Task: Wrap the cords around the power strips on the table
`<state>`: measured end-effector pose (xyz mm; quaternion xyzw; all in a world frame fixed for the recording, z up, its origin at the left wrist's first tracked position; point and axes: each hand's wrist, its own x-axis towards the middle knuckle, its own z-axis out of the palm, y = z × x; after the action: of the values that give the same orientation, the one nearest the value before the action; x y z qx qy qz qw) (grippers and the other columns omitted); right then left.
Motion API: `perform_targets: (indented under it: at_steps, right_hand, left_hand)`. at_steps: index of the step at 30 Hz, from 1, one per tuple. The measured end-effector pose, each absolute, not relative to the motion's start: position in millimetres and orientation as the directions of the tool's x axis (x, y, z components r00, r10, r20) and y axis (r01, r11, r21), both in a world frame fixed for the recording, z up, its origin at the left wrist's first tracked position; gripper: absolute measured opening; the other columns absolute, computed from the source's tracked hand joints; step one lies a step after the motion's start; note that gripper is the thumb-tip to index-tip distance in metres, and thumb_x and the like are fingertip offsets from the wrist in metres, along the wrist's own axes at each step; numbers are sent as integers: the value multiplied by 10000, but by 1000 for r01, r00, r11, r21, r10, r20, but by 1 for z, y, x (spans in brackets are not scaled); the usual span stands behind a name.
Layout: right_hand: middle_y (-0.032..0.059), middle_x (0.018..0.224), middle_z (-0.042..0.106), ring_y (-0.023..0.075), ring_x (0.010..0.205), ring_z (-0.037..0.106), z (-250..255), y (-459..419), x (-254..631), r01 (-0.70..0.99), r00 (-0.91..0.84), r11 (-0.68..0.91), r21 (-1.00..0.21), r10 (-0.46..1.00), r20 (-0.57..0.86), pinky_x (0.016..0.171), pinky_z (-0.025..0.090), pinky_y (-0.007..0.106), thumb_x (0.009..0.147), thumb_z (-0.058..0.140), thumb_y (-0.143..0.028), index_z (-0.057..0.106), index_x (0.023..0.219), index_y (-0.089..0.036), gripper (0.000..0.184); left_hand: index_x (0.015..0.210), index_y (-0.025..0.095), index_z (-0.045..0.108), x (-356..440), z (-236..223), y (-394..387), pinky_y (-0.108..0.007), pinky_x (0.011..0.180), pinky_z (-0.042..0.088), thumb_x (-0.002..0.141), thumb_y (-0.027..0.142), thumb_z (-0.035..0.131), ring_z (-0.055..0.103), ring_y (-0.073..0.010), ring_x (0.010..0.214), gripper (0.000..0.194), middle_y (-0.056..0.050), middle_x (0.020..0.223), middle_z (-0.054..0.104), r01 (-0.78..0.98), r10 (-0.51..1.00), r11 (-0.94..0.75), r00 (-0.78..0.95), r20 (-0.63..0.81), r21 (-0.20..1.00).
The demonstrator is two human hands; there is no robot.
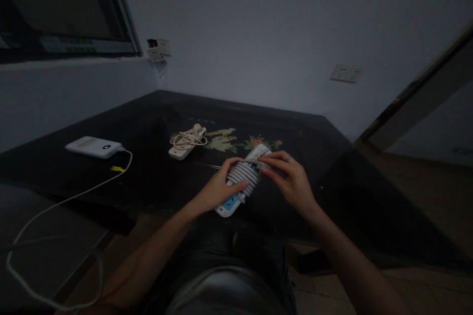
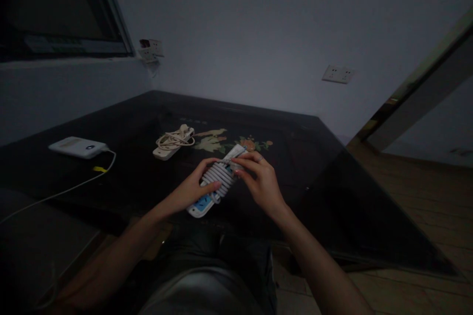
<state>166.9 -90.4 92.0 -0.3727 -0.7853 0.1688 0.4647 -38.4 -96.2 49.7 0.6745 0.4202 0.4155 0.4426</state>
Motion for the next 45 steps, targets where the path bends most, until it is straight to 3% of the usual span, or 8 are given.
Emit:
perform_targets:
  at_steps: [9, 18, 28, 32, 37, 45]
  right_hand:
    - [47, 879, 624, 192, 827, 598, 74, -94, 155, 417, -170, 593, -689, 795, 582, 747, 492, 329, 841, 620, -225, 721, 1034, -236, 218]
    - [53, 852, 661, 212, 851, 578, 65, -93, 147, 554, -92, 564, -612, 772, 629, 770, 475, 354, 837, 625, -227, 724, 1015, -234, 204]
    - [64, 889, 643, 218, 893, 564, 43, -97, 138, 556, 19, 523, -647, 769, 638, 799, 460, 369, 863, 573, -247, 690, 1059, -215, 230]
    - [74, 950, 634, 221, 938, 567, 37, -93, 139, 489, -14, 526, -696, 802, 597, 831, 452, 382, 877, 550, -252, 666, 1068, -208, 228]
    - [53, 884, 632, 217, 890, 577, 47, -89, 143, 459, -25, 548, -699, 795, 606, 798, 454, 368, 876, 560, -278, 688, 967, -224, 166]
    - [36, 831, 562, 197, 835, 546, 49, -93, 143, 467, -70, 571, -676, 786, 615, 772, 453, 349, 886, 540, -250, 693, 1053, -239, 226]
  left_hand:
    - [1278, 215, 394, -35, 42, -95, -366, 915, 473, 778, 385, 658, 559, -239, 1100, 590, -70, 1207, 562, 51, 953, -82, 296, 63, 995]
    - [1268, 222, 404, -30, 43, -93, -360, 827, 523, 751, 375, 687, 593, -236, 1027, 609, -67, 1165, 581, -55, 966, 47, 257, -32, 997]
    - [1236, 191, 427, -26, 38, -83, -373, 936, 449, 762, 318, 668, 542, -233, 1094, 547, -79, 1186, 556, 61, 970, -111, 224, 95, 992]
    - [1277, 211, 380, -28, 36, -83, -376, 958, 432, 773, 303, 658, 522, -232, 1127, 583, -81, 1250, 520, 94, 957, -174, 253, 145, 980]
    - [1279, 218, 381, -29, 32, -85, -372, 1001, 396, 769, 315, 664, 503, -237, 1168, 590, -79, 1259, 519, 114, 940, -265, 251, 231, 957]
    - [1284, 241, 394, -28, 33, -90, -378, 1041, 352, 714, 276, 720, 453, -249, 1234, 658, -78, 1341, 469, 131, 919, -336, 260, 295, 933]
